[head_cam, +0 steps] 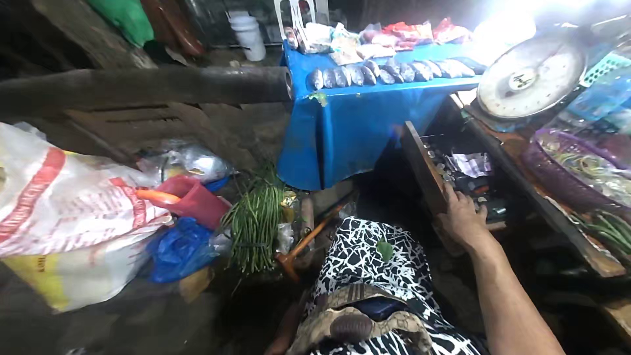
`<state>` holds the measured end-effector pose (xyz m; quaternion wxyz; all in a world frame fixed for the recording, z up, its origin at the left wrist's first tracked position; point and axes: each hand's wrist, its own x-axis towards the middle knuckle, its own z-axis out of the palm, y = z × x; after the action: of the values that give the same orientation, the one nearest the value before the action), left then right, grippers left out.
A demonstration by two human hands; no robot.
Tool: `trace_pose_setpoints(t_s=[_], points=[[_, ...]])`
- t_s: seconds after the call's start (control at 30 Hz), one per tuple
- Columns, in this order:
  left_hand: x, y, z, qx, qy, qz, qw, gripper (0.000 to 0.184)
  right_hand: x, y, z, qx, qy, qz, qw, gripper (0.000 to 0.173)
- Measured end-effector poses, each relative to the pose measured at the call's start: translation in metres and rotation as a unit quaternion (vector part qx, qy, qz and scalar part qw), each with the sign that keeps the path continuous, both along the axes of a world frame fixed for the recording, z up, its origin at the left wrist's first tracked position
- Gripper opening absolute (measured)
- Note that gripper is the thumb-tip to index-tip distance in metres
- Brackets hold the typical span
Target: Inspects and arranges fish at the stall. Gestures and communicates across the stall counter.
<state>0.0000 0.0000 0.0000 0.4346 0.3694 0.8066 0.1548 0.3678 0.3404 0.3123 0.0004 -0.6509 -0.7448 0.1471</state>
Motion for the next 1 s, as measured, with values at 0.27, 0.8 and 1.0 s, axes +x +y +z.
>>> trace_pose_setpoints(t_s=[0.27, 0.8, 1.0], points=[[0.024, 0.036, 0.078, -0.001, -0.014, 0.065, 0.998, 0.044, -0.026, 0.032, 0.011, 0.001, -0.053, -0.003, 0.999, 0.101], [-0.014, 0.094, 0.102, -0.187, -0.063, -0.082, 0.977, 0.047, -0.096, 0.157, 0.011, 0.005, -0.093, -0.042, 0.995, 0.101], [-0.03, 0.125, 0.137, -0.328, -0.04, -0.231, 0.915, 0.046, -0.098, 0.175, -0.002, 0.043, -0.014, -0.035, 0.998, 0.088]])
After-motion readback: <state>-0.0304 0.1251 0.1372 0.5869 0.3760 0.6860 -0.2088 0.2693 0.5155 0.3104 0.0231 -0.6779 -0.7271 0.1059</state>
